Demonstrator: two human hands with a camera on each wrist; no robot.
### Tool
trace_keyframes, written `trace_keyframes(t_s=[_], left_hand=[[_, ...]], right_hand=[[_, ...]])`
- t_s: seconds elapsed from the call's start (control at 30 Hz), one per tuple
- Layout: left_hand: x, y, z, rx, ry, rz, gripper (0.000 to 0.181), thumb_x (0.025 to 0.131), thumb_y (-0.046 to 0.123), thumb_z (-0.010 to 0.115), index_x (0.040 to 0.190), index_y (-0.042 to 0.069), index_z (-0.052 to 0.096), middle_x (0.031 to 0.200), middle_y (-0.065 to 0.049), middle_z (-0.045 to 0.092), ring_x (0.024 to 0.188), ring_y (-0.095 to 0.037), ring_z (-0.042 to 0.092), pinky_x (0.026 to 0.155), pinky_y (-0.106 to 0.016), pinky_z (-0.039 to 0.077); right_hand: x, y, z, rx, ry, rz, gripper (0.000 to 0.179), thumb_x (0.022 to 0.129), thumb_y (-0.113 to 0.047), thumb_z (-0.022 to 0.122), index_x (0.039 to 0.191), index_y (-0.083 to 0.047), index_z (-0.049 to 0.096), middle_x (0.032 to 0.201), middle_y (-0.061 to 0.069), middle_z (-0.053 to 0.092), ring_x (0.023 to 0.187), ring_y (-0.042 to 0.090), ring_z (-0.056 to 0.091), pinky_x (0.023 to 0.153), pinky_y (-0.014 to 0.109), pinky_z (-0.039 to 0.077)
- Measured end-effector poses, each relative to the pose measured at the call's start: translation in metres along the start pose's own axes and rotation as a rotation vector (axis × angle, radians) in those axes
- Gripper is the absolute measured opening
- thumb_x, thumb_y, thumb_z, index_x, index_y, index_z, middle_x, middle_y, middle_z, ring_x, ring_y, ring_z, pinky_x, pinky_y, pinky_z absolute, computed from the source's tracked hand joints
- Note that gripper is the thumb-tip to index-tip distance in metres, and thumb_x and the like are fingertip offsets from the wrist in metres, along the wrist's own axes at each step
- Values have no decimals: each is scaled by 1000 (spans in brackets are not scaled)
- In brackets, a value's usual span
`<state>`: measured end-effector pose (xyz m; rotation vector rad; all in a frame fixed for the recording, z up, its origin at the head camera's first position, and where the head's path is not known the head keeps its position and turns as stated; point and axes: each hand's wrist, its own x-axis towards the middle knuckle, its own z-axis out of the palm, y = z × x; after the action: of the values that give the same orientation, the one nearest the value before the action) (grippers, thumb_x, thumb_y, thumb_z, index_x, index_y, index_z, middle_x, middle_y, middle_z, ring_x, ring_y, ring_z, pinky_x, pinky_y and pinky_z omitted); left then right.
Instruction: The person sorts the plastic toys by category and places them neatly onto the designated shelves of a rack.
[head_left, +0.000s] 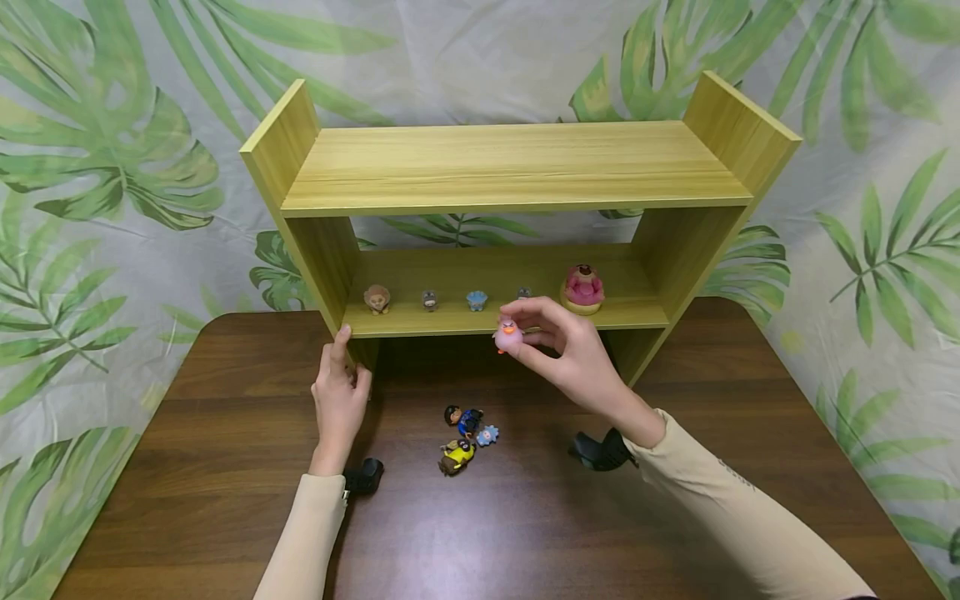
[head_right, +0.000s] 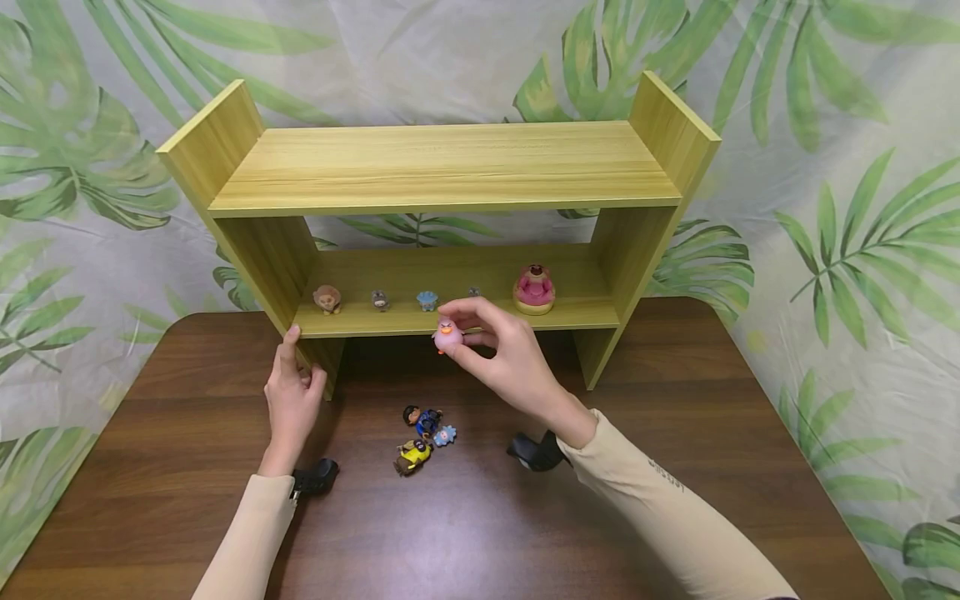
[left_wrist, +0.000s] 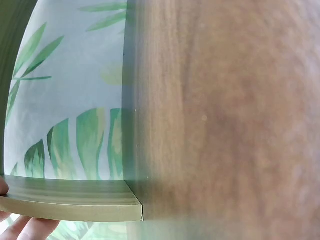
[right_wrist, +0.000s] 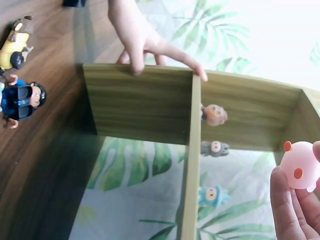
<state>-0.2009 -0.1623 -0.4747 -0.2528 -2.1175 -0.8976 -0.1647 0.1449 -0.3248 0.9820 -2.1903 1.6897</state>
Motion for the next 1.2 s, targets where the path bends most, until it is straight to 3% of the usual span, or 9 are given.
trace_keyframes(t_s=[0.4, 0.77, 1.2], left_hand=[[-1, 1, -1, -7, 2, 2, 81, 82, -12, 52, 144, 36, 30, 90, -15, 45, 53, -17, 31, 48, -35, 28], [0, 1, -1, -15, 2, 3, 81, 82, -13, 52, 144, 35, 31, 88, -13, 43, 55, -16, 30, 49, -35, 28], [0, 1, 0, -11, -2, -8, 79, 83, -11, 52, 143, 35, 31, 89, -14, 44, 54, -17, 31, 49, -36, 29]], right_hand=[[14, -15, 1, 10, -15, -56, 35, 84, 9, 64, 118, 3, 59, 110, 17, 63, 98, 23, 60, 82, 34, 51], [27, -28, 2, 1, -29, -108, 35, 83, 10, 65, 118, 5, 58, 111, 11, 62, 96, 22, 62, 82, 34, 51], [47, -45, 10, 0, -26, -216, 34, 82, 9, 67, 115, 6, 59, 110, 14, 63, 95, 19, 63, 80, 34, 52]])
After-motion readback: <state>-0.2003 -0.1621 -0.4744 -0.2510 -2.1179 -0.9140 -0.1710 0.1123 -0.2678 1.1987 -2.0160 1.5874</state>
